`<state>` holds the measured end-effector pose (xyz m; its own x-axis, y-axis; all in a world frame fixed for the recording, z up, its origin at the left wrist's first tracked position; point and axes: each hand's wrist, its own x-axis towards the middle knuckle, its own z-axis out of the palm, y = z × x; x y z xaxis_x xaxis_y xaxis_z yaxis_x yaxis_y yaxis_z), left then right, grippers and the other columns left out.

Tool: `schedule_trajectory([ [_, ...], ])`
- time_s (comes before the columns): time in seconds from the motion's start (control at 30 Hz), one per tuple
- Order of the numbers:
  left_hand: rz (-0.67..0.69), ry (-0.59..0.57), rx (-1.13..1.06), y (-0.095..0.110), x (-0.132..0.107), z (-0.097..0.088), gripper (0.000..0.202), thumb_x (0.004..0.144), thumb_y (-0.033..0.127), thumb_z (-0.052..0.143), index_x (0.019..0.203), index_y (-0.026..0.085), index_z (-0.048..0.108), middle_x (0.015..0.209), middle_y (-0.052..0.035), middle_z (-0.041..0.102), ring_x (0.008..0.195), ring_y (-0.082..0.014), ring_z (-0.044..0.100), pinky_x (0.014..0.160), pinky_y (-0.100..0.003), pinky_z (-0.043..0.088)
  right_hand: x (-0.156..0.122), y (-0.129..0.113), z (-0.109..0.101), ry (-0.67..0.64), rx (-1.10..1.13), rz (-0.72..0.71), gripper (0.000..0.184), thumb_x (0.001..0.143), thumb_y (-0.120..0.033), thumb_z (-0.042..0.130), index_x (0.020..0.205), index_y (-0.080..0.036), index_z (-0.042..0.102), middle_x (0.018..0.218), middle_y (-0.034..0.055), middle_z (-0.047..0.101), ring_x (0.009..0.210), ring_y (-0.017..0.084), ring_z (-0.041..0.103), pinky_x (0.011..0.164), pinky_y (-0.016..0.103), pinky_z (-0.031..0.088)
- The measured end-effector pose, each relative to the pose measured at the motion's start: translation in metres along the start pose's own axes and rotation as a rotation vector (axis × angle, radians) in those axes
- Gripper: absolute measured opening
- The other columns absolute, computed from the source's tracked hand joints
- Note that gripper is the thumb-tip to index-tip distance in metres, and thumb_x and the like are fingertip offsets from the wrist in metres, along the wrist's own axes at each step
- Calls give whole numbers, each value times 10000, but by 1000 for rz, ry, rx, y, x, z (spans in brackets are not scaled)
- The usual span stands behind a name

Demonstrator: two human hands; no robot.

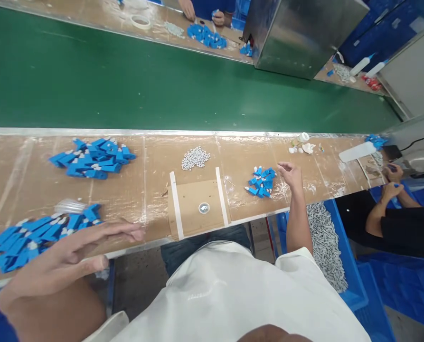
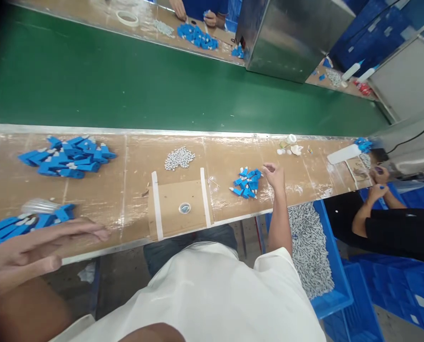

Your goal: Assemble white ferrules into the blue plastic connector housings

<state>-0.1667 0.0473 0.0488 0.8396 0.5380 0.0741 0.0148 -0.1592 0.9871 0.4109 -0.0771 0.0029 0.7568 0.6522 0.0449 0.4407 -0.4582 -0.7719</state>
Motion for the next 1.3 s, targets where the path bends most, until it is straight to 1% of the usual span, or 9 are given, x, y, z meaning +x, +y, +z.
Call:
schedule_trajectory([
  [0.2,-19,-96,-102,12,13,24,435,940,350,633,1371,386,681,1167,-97,792,1004,-297,777,861,-358,628,-1,-23,33,-220,-337,-185,188,783,-340,737,879,-192,802,954,96,789,939,255,702,1021,422,495],
  [0.33,-41,-114,-246,7,21,41,403,960,398,644,1358,354,693,1147,-114,779,1039,-281,756,899,-358,619,-12,-45,50,-296,-667,-172,293,900,-383,647,1027,-162,791,1027,148,795,1015,300,718,934,392,512],
  [0.53,-45,-177,-411,8,38,68,385,931,391,692,1279,235,744,1090,-160,767,960,-275,747,866,-389,616,-17,-60,60,-219,-700,-106,226,885,-229,620,981,-126,797,978,209,796,992,356,740,868,412,524],
  [0.63,-60,-120,-494,10,51,91,328,911,407,719,1169,219,793,986,-158,779,870,-261,751,787,-369,619,-27,-71,57,-168,-546,-158,244,905,-283,611,1007,-162,796,909,148,799,906,298,747,829,386,552],
  [0.73,-128,30,-589,9,77,125,302,917,421,719,1113,209,809,972,-147,788,855,-238,749,787,-346,611,-62,-93,55,-170,-83,-274,342,852,-387,701,1135,-208,767,825,51,778,738,210,719,729,344,588],
  [0.83,-150,254,-681,0,108,158,436,888,469,748,1246,221,756,1214,-152,752,1083,-263,721,887,-349,604,-114,-122,60,-277,195,-368,418,827,-429,751,1198,-235,744,844,27,768,680,167,692,646,308,592],
  [0.93,-114,353,-784,-10,128,178,595,861,557,745,1360,239,679,1440,-140,634,1222,-295,662,878,-353,618,-153,-142,70,-382,295,-421,401,822,-416,786,1182,-244,746,877,31,767,663,147,677,641,299,601],
  [1.1,-109,465,-767,-18,121,178,526,805,516,818,1192,168,742,1243,-136,728,1019,-244,722,765,-293,616,-160,-137,86,-489,488,-287,413,803,-515,809,1108,-242,754,927,45,739,709,156,686,646,309,621],
  [1.3,-208,609,-848,-30,89,150,491,728,496,886,1046,144,759,967,-116,776,788,-182,734,594,-210,554,-137,-96,100,-453,450,-95,430,748,-540,823,1005,-201,761,791,24,709,649,146,634,580,295,594],
])
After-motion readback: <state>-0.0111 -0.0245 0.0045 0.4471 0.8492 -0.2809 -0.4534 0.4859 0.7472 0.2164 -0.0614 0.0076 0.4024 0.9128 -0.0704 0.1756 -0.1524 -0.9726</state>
